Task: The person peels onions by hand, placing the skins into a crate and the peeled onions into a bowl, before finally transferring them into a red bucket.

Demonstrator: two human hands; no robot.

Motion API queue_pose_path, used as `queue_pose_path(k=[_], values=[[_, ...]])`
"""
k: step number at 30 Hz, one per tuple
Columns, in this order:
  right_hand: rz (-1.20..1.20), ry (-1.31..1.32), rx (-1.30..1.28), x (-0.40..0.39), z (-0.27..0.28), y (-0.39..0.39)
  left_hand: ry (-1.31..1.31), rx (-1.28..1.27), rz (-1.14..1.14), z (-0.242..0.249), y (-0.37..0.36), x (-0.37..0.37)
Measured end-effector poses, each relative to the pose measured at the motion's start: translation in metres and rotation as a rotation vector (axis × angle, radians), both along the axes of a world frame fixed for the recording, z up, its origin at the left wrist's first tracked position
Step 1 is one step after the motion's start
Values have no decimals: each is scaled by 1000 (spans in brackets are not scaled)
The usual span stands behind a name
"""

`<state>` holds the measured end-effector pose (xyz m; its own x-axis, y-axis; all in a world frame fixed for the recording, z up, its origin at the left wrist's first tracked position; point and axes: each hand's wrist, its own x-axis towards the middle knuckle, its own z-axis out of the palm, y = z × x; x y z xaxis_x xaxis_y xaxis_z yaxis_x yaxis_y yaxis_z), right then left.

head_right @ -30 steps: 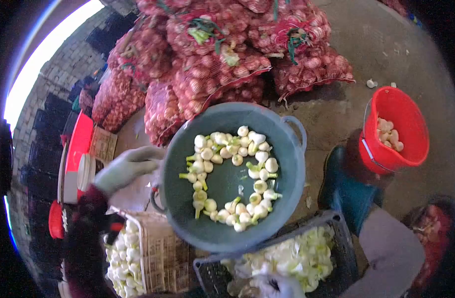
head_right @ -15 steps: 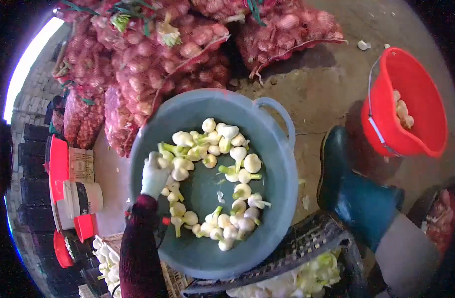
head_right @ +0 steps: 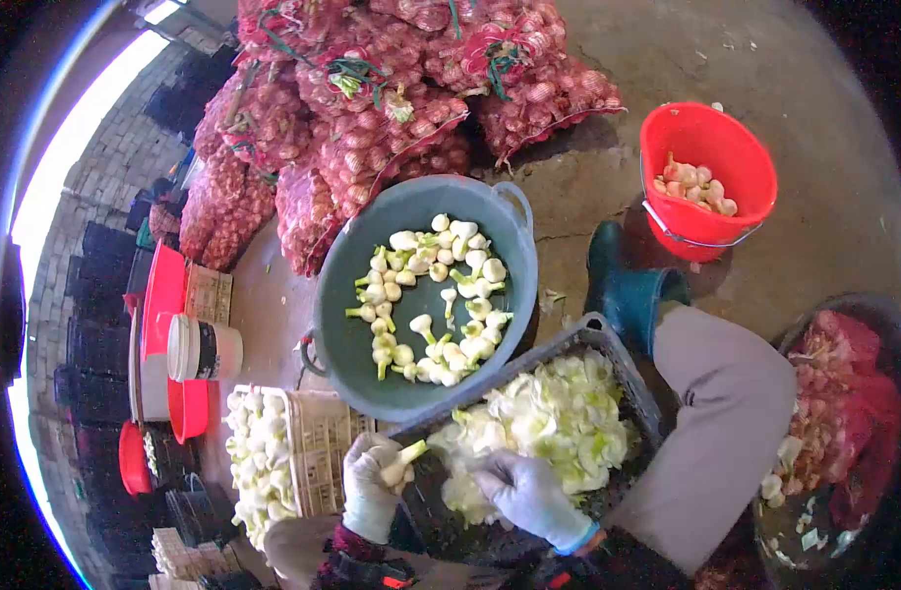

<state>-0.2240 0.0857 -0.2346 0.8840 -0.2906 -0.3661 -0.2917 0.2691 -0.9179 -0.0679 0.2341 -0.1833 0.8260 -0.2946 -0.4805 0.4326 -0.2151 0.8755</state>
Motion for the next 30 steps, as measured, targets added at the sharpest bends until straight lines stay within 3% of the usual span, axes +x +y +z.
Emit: queue_pose_path(k=[2,8,10,11,13,15,18,20,25,27,30], values=[[-11,-60,24,-2,-6,3,74,-166,51,-6,11,-23],[95,-216,28,-16,-12,3,267,-217,408,-15,6,-57],[114,-279,-312,-17,-2,5,310,-222,478,-24,6,-62],[107,-269,-315,-16,3,7,329,-233,414,-36,12,-59],[382,-169,-813,-9,10,12,359,-241,333,-40,9,-62],[371,-173,-768,-4,6,17,276,-165,217,-29,0,-70],[458,-151,-866,-3,-20,32,202,-106,218,-54,12,-72],[398,-221,-1081,-3,-30,43,167,-104,229,-59,17,-73],[415,-163,-928,1,-31,56,48,-24,295,-69,26,-70],[364,-166,-826,3,-22,54,101,5,252,-66,33,-68],[382,-97,-670,4,-10,51,-38,47,151,-72,39,-66]])
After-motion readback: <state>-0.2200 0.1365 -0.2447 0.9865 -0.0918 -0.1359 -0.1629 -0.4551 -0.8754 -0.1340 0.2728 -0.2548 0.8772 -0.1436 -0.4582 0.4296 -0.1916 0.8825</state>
